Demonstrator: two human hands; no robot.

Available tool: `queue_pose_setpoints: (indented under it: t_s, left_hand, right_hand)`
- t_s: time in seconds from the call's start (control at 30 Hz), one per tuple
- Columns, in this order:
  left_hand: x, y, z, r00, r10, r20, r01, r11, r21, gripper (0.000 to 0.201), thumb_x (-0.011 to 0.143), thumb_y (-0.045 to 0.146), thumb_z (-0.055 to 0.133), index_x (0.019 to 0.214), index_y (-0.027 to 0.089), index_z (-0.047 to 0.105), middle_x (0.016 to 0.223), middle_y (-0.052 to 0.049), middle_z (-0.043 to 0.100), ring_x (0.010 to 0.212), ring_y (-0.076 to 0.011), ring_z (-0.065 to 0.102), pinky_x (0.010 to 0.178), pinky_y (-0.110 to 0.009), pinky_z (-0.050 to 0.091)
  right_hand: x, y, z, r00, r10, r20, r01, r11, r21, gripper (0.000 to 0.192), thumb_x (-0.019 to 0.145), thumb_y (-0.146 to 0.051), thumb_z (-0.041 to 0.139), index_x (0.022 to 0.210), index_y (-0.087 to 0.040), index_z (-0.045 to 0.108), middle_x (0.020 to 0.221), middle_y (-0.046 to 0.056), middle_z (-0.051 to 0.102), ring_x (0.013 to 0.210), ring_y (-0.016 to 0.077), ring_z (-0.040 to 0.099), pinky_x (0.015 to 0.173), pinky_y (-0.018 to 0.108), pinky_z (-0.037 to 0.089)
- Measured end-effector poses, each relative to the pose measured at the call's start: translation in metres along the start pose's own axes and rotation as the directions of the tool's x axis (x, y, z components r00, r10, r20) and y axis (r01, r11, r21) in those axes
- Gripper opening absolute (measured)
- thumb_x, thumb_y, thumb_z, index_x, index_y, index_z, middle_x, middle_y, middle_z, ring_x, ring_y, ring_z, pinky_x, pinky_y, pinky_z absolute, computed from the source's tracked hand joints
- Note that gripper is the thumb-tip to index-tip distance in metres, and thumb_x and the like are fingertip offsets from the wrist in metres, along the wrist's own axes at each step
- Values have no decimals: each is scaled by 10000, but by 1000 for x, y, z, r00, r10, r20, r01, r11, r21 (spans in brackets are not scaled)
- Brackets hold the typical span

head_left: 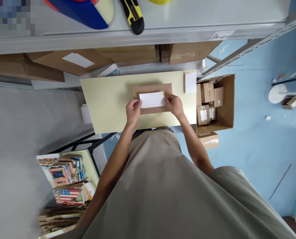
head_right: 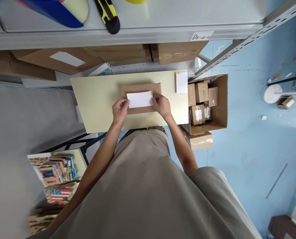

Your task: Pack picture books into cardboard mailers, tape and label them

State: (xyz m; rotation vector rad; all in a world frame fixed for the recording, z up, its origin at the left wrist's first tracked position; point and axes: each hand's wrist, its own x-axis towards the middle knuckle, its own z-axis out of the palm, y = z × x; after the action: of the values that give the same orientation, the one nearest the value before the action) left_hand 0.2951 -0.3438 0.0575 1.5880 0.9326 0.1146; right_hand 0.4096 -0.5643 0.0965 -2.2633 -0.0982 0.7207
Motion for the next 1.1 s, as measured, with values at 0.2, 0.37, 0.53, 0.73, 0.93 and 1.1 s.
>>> queue_pose_setpoints:
  t_s: [0.2, 0.37, 0.53, 0.73, 0.93, 1.1]
  left_hand:
    - [15, -10, 13, 999, 39, -36, -36, 996, 77, 153, 903, 356, 773, 914, 206, 747, 903, -47, 759, 872, -215, 697, 847, -333, 557]
    - [16, -15, 14, 998, 35, -44, -30, 995, 92, 100, 910, 305, 745, 911, 205, 743, 841, -30, 717, 793, -200, 664, 816, -333, 546]
    - [17, -15, 14, 999, 43, -28, -38, 989, 145, 97, 907, 304, 753, 900, 208, 743, 818, -21, 713, 795, -198, 660, 804, -325, 542]
    - [17, -14, 16, 998, 46, -38, -39, 984, 175, 83, 907, 282, 750, 883, 205, 733, 816, -16, 719, 803, -195, 664, 819, -317, 538]
    - [17, -17, 19, 997, 55, -52, -44, 980, 196, 82, 908, 276, 752, 877, 206, 724, 850, -27, 742, 807, -198, 671, 848, -329, 543]
    - [14, -17, 20, 996, 80, -49, -71, 982, 178, 97, 914, 319, 751, 886, 233, 715, 860, -32, 753, 838, -217, 678, 887, -349, 560]
  right_hand:
    - [8, -5, 12, 994, 111, 15, -107, 981, -163, 253, 1087, -310, 585, 1083, -198, 812, 1144, 145, 861, 1081, 323, 801, 973, 423, 609]
    - [7, -11, 14, 988, 155, 1, -151, 962, -228, 261, 1091, -287, 563, 1123, -199, 806, 1193, 158, 858, 1138, 352, 796, 1012, 462, 625]
    - [6, -18, 13, 985, 175, 1, -168, 946, -277, 268, 1110, -277, 539, 1132, -173, 785, 1197, 180, 849, 1154, 355, 793, 1028, 453, 618]
    - [5, -24, 15, 980, 197, -17, -193, 934, -301, 282, 1095, -242, 515, 1062, -159, 782, 1154, 200, 839, 1098, 364, 788, 983, 468, 625]
    - [8, -21, 22, 980, 192, -60, -201, 935, -292, 275, 1073, -255, 528, 1077, -155, 785, 1170, 214, 832, 1104, 367, 776, 998, 494, 628]
    - [8, -19, 25, 978, 185, -93, -205, 938, -281, 236, 1038, -222, 555, 1068, -171, 784, 1152, 199, 840, 1099, 368, 778, 1012, 505, 629]
